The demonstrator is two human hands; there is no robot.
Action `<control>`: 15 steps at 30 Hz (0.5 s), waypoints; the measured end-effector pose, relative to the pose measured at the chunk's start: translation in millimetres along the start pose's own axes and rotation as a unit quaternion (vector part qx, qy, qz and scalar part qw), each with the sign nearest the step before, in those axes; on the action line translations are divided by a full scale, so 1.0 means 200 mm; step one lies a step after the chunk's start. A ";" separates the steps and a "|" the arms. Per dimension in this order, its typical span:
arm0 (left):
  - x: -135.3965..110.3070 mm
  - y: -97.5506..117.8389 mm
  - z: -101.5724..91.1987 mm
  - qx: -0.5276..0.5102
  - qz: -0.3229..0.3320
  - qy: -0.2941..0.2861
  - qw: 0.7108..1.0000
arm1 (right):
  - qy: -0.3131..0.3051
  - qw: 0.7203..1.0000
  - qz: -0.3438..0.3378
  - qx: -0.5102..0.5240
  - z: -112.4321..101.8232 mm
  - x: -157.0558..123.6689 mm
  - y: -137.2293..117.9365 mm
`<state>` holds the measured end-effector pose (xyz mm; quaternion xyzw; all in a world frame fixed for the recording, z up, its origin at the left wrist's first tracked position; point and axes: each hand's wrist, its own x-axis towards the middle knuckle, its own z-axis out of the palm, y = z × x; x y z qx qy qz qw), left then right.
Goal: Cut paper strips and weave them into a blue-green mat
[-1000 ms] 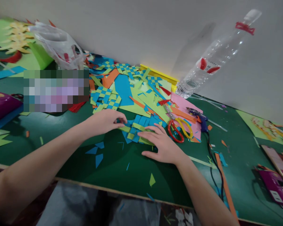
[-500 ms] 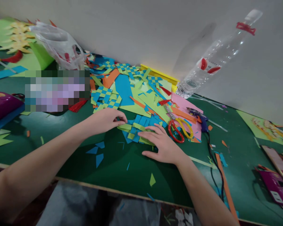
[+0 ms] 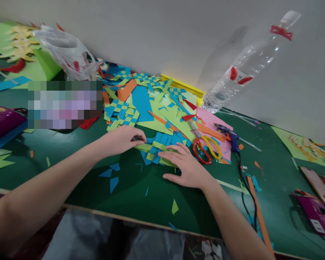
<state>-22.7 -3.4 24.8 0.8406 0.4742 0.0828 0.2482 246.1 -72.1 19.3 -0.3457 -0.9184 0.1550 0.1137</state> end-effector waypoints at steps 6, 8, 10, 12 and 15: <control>0.00 0.00 0.01 -0.005 0.015 -0.004 1.000 | 0.003 1.000 -0.002 0.003 0.00 0.00 0.00; 0.00 0.00 0.01 -0.005 0.016 -0.006 1.000 | 0.004 1.000 -0.002 0.004 0.00 0.00 0.00; 0.00 0.00 0.01 -0.002 0.014 -0.008 1.000 | 0.004 1.000 -0.002 0.004 0.00 0.00 0.00; 0.00 0.01 0.01 -0.001 0.011 -0.009 1.000 | 0.004 1.000 -0.001 0.003 0.00 0.00 0.00; 0.00 0.01 0.02 -0.003 0.007 -0.003 1.000 | 0.003 1.000 -0.001 -0.001 0.00 0.00 0.00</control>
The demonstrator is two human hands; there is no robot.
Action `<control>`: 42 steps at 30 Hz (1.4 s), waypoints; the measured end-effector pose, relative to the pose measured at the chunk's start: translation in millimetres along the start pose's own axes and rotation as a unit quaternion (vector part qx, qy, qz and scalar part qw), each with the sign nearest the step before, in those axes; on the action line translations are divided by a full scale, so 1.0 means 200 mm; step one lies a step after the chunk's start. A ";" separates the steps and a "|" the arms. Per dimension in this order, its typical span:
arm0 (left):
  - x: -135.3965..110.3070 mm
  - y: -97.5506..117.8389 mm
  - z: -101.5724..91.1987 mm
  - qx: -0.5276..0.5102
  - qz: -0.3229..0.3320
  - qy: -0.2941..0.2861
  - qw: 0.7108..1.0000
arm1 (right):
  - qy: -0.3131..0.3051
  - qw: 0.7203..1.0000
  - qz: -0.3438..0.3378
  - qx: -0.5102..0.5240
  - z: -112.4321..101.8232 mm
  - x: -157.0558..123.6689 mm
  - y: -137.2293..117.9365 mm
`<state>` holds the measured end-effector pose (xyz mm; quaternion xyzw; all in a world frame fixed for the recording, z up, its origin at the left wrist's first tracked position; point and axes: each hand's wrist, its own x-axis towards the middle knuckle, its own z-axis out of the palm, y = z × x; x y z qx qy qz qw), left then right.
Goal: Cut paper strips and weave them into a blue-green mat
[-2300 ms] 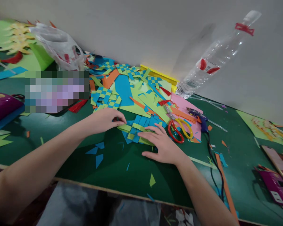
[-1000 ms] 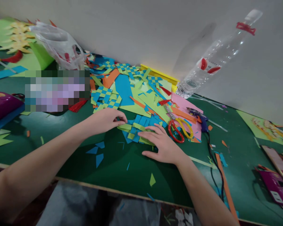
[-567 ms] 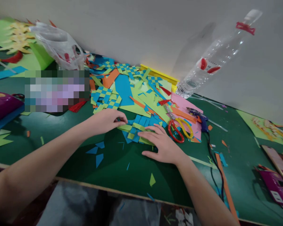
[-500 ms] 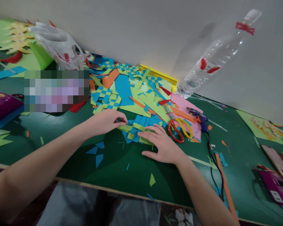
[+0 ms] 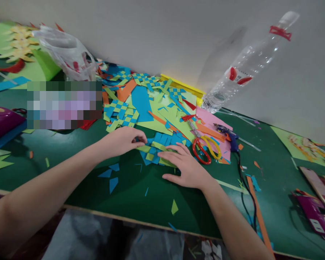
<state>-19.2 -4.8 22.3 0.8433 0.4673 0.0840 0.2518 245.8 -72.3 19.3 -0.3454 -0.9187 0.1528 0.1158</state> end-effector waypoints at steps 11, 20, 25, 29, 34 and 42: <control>0.01 0.05 0.03 -0.019 -0.017 0.018 1.000 | -0.007 1.000 0.004 0.001 0.00 0.00 0.00; 0.01 0.08 0.04 -0.006 -0.022 0.026 0.999 | -0.007 1.000 0.001 -0.001 0.00 0.00 0.00; 0.01 0.08 0.04 0.002 -0.016 0.033 0.999 | -0.006 1.000 0.002 -0.004 -0.01 0.00 -0.01; 0.02 0.08 0.05 0.014 -0.012 0.046 0.999 | -0.006 1.000 0.001 -0.006 -0.01 0.00 -0.01; 0.02 0.09 0.04 0.014 -0.018 0.038 0.999 | -0.007 1.000 -0.001 -0.004 0.00 0.00 -0.01; 0.01 0.10 0.05 -0.002 -0.028 0.038 0.999 | -0.006 1.000 -0.002 -0.002 0.00 0.00 0.00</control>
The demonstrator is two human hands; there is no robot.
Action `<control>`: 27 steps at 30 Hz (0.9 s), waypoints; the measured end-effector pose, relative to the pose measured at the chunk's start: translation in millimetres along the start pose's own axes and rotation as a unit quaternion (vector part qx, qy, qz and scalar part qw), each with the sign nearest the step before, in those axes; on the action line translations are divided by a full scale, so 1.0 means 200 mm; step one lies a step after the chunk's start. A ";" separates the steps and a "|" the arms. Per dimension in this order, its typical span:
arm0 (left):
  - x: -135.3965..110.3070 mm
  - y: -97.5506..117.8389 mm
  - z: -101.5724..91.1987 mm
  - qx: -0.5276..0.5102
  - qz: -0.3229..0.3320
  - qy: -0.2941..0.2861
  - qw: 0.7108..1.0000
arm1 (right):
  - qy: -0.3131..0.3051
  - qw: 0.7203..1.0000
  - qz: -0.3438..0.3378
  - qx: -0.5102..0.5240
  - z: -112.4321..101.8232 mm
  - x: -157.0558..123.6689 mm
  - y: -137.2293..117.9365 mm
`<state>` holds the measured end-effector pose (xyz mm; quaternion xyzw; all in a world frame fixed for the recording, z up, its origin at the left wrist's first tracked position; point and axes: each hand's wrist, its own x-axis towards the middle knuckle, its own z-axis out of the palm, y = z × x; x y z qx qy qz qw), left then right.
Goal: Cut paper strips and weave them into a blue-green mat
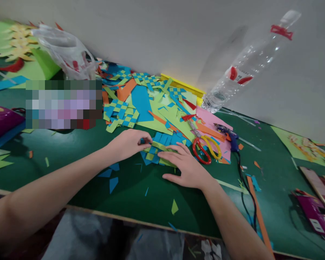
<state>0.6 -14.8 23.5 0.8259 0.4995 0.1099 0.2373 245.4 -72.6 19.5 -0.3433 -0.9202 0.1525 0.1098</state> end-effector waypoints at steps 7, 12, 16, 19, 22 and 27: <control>0.00 -0.01 0.00 -0.023 0.019 0.004 1.000 | 0.000 1.000 0.002 -0.003 -0.01 0.00 -0.01; 0.00 -0.02 0.01 -0.010 0.031 0.006 0.999 | 0.039 0.999 -0.005 -0.020 -0.02 0.00 -0.01; 0.00 -0.02 0.01 0.005 0.028 0.006 1.000 | 0.063 0.997 0.000 -0.040 -0.01 0.00 0.00; 0.00 -0.01 0.01 0.007 0.026 0.010 1.000 | 0.056 0.997 -0.003 -0.047 0.00 0.00 0.01; 0.00 -0.01 0.01 0.000 0.029 0.013 1.000 | 0.048 0.998 -0.002 -0.049 0.00 0.00 0.01; -0.01 0.00 0.01 -0.010 0.033 0.018 0.999 | 0.044 0.998 -0.001 -0.049 0.00 0.00 0.01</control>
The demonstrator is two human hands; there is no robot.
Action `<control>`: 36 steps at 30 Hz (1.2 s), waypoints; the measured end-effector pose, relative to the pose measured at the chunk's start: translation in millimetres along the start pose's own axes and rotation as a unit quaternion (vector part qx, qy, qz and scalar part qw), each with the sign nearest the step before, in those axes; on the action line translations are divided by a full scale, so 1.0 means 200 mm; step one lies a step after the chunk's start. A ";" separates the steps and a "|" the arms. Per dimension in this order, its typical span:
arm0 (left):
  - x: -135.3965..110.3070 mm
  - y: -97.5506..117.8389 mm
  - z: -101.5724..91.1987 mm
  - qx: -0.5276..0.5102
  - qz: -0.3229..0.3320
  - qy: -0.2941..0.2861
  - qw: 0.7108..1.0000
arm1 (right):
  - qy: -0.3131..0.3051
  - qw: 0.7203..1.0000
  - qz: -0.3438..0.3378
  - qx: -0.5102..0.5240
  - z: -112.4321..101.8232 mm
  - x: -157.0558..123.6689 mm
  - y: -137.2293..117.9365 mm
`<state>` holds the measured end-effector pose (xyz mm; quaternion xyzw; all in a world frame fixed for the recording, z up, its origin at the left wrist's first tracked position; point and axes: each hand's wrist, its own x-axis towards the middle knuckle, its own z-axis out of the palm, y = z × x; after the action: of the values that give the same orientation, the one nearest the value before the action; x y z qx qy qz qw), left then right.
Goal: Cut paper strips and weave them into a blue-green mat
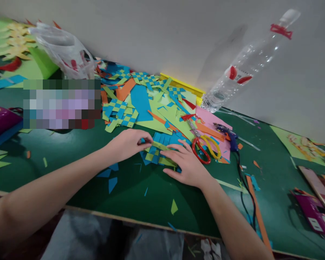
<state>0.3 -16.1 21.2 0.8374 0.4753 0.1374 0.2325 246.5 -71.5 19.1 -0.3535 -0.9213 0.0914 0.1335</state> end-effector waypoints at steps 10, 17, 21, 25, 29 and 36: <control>-0.01 0.01 0.00 -0.010 0.012 0.016 1.000 | 0.004 1.000 -0.001 0.007 0.00 0.00 0.00; -0.01 0.02 0.00 0.046 0.174 0.060 0.982 | 0.072 0.997 -0.009 0.005 0.00 0.00 0.00; -0.01 0.02 0.02 0.113 0.215 0.043 0.969 | 0.096 0.995 -0.005 -0.014 0.00 0.00 0.02; -0.01 0.03 0.05 0.137 0.238 0.042 0.961 | 0.090 0.996 -0.010 -0.023 0.01 0.00 0.03; -0.01 0.03 0.07 0.144 0.243 0.055 0.958 | 0.087 0.996 -0.012 -0.023 0.02 0.00 0.03; 0.00 0.01 0.09 0.150 0.250 0.042 0.956 | 0.068 0.997 -0.005 -0.028 0.03 -0.01 0.04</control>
<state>10.1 -22.7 7.2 0.9481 0.2750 0.1537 0.0426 250.3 -67.5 11.8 -0.3581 -0.9139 0.0410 0.1866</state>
